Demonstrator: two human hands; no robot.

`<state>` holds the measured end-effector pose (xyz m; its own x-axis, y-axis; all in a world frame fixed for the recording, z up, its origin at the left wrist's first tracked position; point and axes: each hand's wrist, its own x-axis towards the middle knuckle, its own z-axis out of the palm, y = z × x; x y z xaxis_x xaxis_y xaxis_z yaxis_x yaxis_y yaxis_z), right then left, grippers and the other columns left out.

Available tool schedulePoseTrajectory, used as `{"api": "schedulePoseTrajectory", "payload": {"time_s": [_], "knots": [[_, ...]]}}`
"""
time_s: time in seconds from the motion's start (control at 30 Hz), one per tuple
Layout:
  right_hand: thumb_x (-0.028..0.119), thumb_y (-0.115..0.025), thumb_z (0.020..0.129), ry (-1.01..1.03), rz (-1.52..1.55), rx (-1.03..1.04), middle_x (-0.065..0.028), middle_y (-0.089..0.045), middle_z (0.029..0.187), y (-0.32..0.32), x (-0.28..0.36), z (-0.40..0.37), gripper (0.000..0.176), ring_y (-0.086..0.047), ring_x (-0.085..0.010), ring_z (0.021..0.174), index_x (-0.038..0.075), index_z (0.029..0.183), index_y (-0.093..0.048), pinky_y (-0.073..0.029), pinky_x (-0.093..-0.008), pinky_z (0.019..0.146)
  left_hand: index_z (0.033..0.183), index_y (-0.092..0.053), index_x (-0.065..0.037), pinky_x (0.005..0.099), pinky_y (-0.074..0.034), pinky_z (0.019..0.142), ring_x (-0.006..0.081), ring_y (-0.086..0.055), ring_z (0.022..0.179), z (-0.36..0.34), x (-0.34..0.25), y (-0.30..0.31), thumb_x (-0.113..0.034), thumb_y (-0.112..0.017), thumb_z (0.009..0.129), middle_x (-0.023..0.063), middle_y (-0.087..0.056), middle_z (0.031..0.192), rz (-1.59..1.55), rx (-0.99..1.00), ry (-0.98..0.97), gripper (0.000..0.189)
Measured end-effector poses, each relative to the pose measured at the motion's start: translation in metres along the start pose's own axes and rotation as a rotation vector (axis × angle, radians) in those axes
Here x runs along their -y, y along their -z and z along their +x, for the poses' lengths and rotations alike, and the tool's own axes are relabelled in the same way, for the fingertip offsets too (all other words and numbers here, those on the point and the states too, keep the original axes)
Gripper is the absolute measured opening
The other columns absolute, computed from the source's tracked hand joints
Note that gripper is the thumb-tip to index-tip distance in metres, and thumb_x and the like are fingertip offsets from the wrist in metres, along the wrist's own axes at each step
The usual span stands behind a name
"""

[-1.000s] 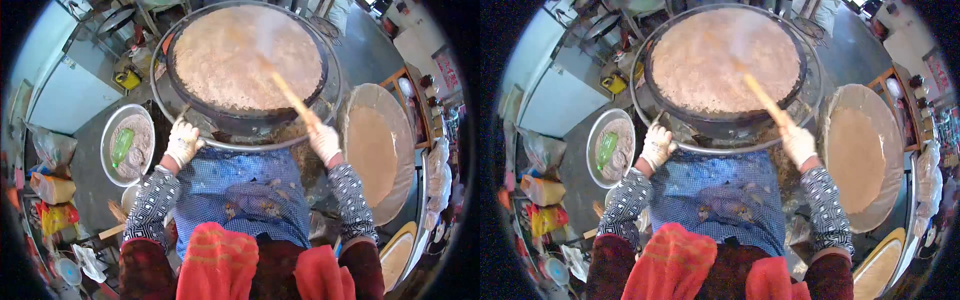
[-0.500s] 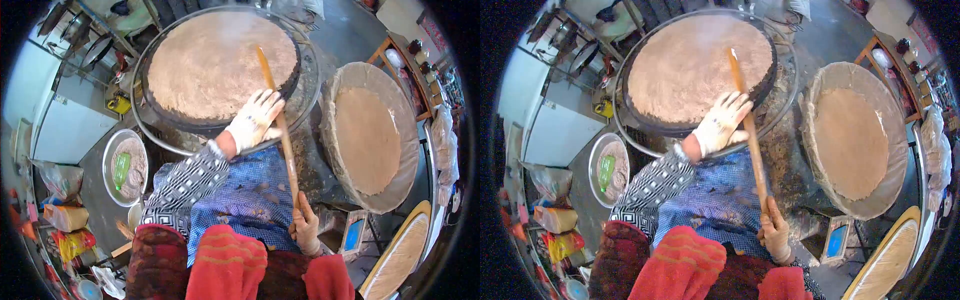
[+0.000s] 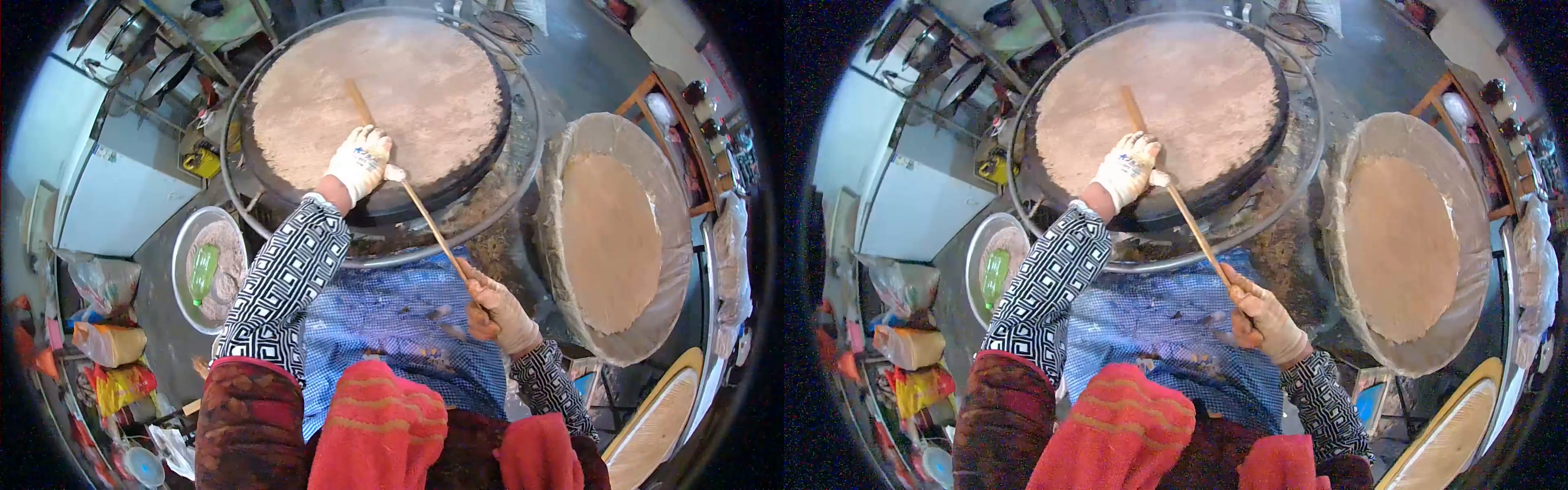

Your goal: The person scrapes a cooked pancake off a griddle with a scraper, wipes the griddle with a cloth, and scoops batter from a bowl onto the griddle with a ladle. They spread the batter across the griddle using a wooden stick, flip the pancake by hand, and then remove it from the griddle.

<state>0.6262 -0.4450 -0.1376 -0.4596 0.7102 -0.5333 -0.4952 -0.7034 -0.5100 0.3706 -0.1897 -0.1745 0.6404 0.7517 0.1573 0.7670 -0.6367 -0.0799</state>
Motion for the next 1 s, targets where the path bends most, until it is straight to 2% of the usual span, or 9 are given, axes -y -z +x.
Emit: {"api": "schedulePoseTrajectory", "payload": {"time_s": [0.33, 0.43, 0.47, 0.53, 0.57, 0.73, 0.87, 0.93, 1.0], "knots": [[0.016, -0.056, 0.095, 0.058, -0.607, -0.037, 0.0017, -0.056, 0.081, -0.051, -0.063, 0.034, 0.047, -0.048, -0.0067, 0.047, 0.012, 0.141, -0.047, -0.041, -0.0217, 0.041, 0.121, -0.052, 0.003, 0.0471, -0.036, 0.107, 0.0410, -0.049, 0.120, -0.169, 0.048, 0.027, -0.045, -0.068, 0.076, 0.0228, -0.055, 0.125, -0.033, -0.166, 0.126, 0.068], [0.014, -0.056, 0.096, 0.488, -0.830, -0.044, -0.0041, -0.067, 0.104, -0.029, -0.074, 0.026, 0.041, -0.049, -0.0053, 0.048, 0.011, 0.136, -0.054, -0.043, -0.0215, 0.043, 0.122, -0.050, 0.004, 0.0515, -0.032, 0.106, 0.0413, -0.047, 0.121, -0.209, 0.038, 0.047, -0.031, -0.067, 0.081, 0.0228, -0.052, 0.127, -0.105, -0.354, 0.240, 0.056], [0.014, -0.055, 0.096, 0.302, -0.636, -0.189, -0.0014, -0.065, 0.089, -0.036, -0.064, 0.012, 0.043, -0.049, -0.0051, 0.048, 0.011, 0.139, -0.050, -0.041, -0.0214, 0.041, 0.124, -0.051, 0.002, 0.0537, -0.029, 0.107, 0.0404, -0.045, 0.124, -0.221, 0.046, 0.034, -0.034, -0.065, 0.081, 0.0225, -0.051, 0.129, -0.063, -0.433, 0.247, 0.058], [0.015, -0.055, 0.097, 0.236, -0.491, -0.308, 0.0022, -0.058, 0.077, -0.029, -0.050, 0.006, 0.046, -0.049, -0.0048, 0.048, 0.014, 0.142, -0.047, -0.039, -0.0212, 0.040, 0.118, -0.055, 0.002, 0.0544, -0.027, 0.109, 0.0389, -0.044, 0.124, -0.237, 0.052, 0.014, -0.034, -0.064, 0.080, 0.0210, -0.055, 0.123, 0.035, -0.050, 0.226, 0.053], [0.016, -0.054, 0.097, 0.243, -0.553, -0.294, 0.0044, -0.050, 0.070, -0.030, -0.051, 0.010, 0.048, -0.047, -0.0050, 0.047, 0.015, 0.144, -0.044, -0.038, -0.0207, 0.039, 0.105, -0.060, -0.001, 0.0531, -0.027, 0.109, 0.0381, -0.048, 0.117, -0.238, 0.045, 0.003, -0.034, -0.064, 0.079, 0.0194, -0.059, 0.109, 0.045, -0.107, 0.189, 0.043], [0.014, -0.055, 0.096, 0.105, -0.618, -0.159, 0.0033, -0.055, 0.077, -0.056, -0.051, 0.005, 0.048, -0.045, -0.0047, 0.045, 0.015, 0.143, -0.046, -0.037, -0.0206, 0.039, 0.088, -0.064, -0.005, 0.0497, -0.032, 0.106, 0.0329, -0.058, 0.096, -0.225, 0.006, 0.003, -0.039, -0.065, 0.077, 0.0140, -0.062, 0.089, 0.020, 0.065, 0.291, 0.036], [0.013, -0.055, 0.096, 0.306, -0.528, -0.246, 0.0030, -0.056, 0.072, -0.056, -0.059, -0.014, 0.047, -0.043, -0.0047, 0.043, 0.013, 0.142, -0.047, -0.034, -0.0202, 0.039, 0.082, -0.061, -0.005, 0.0494, -0.037, 0.099, 0.0334, -0.057, 0.090, -0.192, -0.073, 0.015, -0.041, -0.063, 0.080, 0.0144, -0.061, 0.086, -0.072, 0.011, 0.431, 0.036], [0.011, -0.053, 0.096, 0.234, -0.433, -0.310, 0.0021, -0.058, 0.073, -0.060, -0.065, -0.022, 0.047, -0.043, -0.0051, 0.042, 0.011, 0.142, -0.046, -0.033, -0.0209, 0.037, 0.090, -0.061, -0.003, 0.0464, -0.039, 0.096, 0.0331, -0.056, 0.089, -0.172, -0.114, 0.017, -0.039, -0.063, 0.083, 0.0138, -0.061, 0.085, -0.120, 0.032, 0.478, 0.037], [0.013, -0.052, 0.097, 0.248, -0.449, -0.277, -0.0003, -0.059, 0.078, -0.045, -0.075, -0.030, 0.048, -0.043, -0.0058, 0.042, 0.011, 0.144, -0.043, -0.034, -0.0215, 0.036, 0.113, -0.057, 0.001, 0.0471, -0.038, 0.101, 0.0364, -0.056, 0.102, -0.164, -0.142, 0.015, -0.033, -0.064, 0.086, 0.0195, -0.060, 0.102, -0.508, -0.279, 0.311, 0.045]]}}
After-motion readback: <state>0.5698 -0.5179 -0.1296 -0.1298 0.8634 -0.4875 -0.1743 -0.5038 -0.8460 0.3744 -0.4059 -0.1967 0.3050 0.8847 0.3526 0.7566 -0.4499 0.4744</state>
